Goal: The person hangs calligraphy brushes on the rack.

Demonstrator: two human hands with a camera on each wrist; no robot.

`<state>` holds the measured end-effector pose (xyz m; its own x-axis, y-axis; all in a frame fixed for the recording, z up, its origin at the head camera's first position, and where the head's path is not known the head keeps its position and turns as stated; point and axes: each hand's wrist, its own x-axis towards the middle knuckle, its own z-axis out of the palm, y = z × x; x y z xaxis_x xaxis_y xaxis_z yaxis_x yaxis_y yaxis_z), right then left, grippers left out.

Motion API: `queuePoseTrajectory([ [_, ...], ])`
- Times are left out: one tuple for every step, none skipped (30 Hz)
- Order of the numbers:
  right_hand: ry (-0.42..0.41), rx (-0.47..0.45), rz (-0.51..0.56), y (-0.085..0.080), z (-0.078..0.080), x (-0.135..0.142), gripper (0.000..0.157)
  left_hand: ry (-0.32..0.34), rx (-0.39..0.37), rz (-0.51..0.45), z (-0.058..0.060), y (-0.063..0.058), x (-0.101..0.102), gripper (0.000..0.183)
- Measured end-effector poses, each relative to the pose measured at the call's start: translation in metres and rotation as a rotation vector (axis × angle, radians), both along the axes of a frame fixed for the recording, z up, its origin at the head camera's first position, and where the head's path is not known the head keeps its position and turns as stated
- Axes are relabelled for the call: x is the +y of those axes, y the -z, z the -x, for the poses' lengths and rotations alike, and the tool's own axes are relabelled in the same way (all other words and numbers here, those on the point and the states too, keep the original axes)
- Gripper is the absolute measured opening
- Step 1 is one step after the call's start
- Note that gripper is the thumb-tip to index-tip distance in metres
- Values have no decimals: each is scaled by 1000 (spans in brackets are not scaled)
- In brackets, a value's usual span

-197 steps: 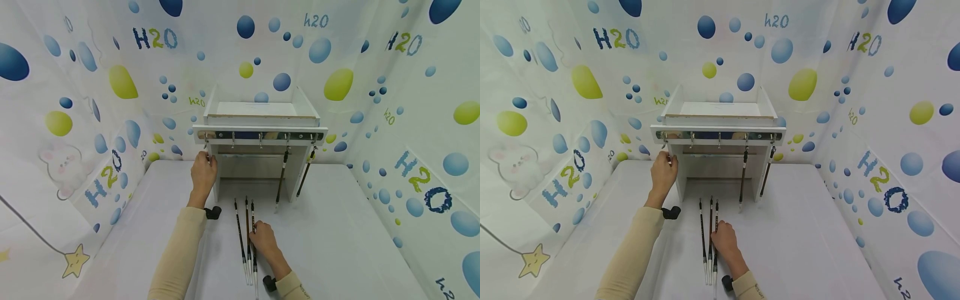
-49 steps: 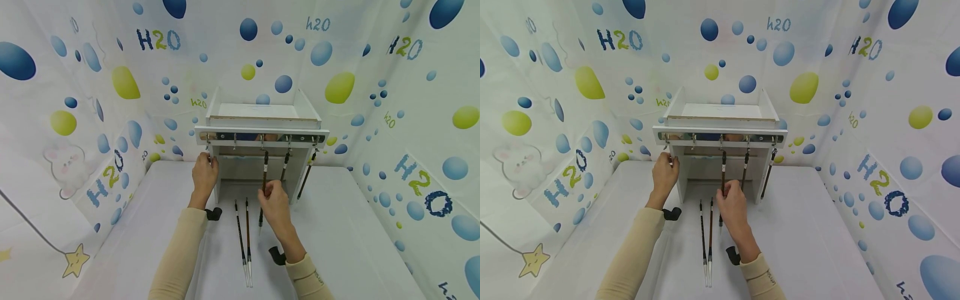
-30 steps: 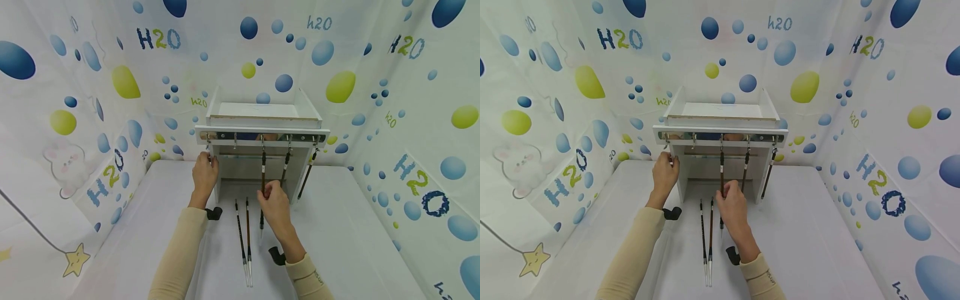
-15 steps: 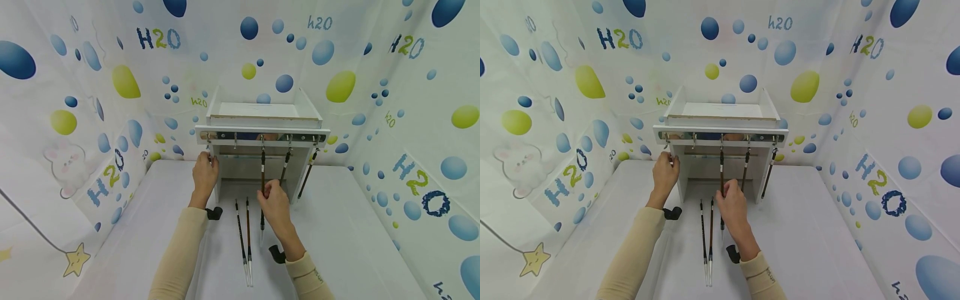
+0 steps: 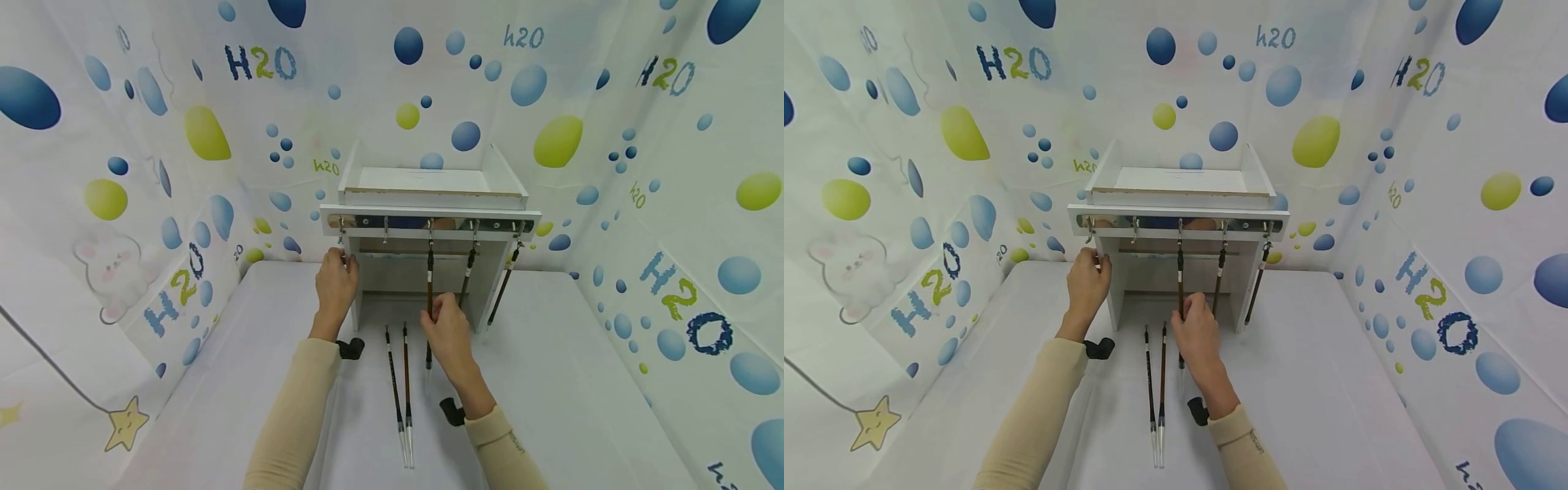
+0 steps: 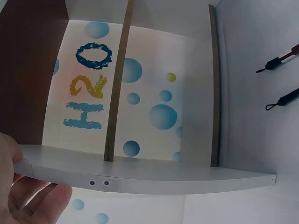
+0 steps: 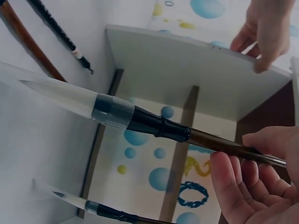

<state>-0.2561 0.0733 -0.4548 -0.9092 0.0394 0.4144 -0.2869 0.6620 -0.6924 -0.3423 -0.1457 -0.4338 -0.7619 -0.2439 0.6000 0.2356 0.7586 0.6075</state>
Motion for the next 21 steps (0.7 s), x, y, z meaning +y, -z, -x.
queuePoseTrajectory([
  [-2, -4, -3, 1, 2, 0, 22, -1, 1, 0, 0, 0, 0, 25],
  [-4, -7, -4, 2, 3, -1, 22, -2, 2, 0, 0, 0, 0, 25],
  [-7, -3, -8, 3, 5, -1, 22, -2, 1, 0, 0, 0, 0, 25],
  [-9, -2, -9, 4, 7, -1, 21, -2, 1, 0, 0, 0, 0, 25],
  [-10, 1, -14, 5, 9, -1, 20, -2, -2, 0, 0, 0, 0, 25],
  [-12, 4, -21, 6, 10, -2, 19, -2, -5, -1, 0, 0, 0, 25],
  [-13, 6, -29, 6, 12, -2, 19, -2, -7, -1, 0, 0, 0, 25],
  [-15, 10, -33, 7, 14, -2, 19, -2, -10, -3, 0, 0, 0, 25],
  [-18, 13, -35, 8, 15, -2, 19, -4, -15, -2, 0, 0, 0, 25],
  [-18, 14, -39, 8, 17, -2, 18, -6, -18, -1, 1, 0, 0, 25],
  [-19, 16, -43, 9, 19, -2, 18, -7, -17, -1, 1, 0, 0, 25],
  [-22, 15, -43, 10, 21, -2, 18, -8, -17, 1, 1, 0, -1, 25],
  [-23, 14, -43, 10, 23, -2, 18, -10, -14, 3, 1, 0, -1, 25],
  [-24, 15, -41, 11, 24, -2, 18, -11, -12, 5, 1, 0, -1, 25],
  [-24, 15, -41, 12, 26, -3, 18, -11, -7, 6, 1, 0, -1, 25],
  [-23, 15, -44, 12, 28, -3, 17, -11, -2, 7, 1, 0, -1, 24],
  [-23, 13, -43, 13, 30, -3, 18, -11, 4, 9, 1, 0, -1, 24],
  [-24, 11, -41, 13, 32, -3, 18, -12, 7, 12, 1, 1, -1, 24],
  [-23, 13, -42, 14, 34, -3, 18, -13, 12, 12, 1, 1, -1, 23],
  [-25, 13, -42, 13, 35, -4, 18, -14, 15, 13, 1, 1, -1, 23],
  [-25, 9, -40, 13, 36, -4, 19, -15, 19, 14, 0, 1, -1, 23],
])
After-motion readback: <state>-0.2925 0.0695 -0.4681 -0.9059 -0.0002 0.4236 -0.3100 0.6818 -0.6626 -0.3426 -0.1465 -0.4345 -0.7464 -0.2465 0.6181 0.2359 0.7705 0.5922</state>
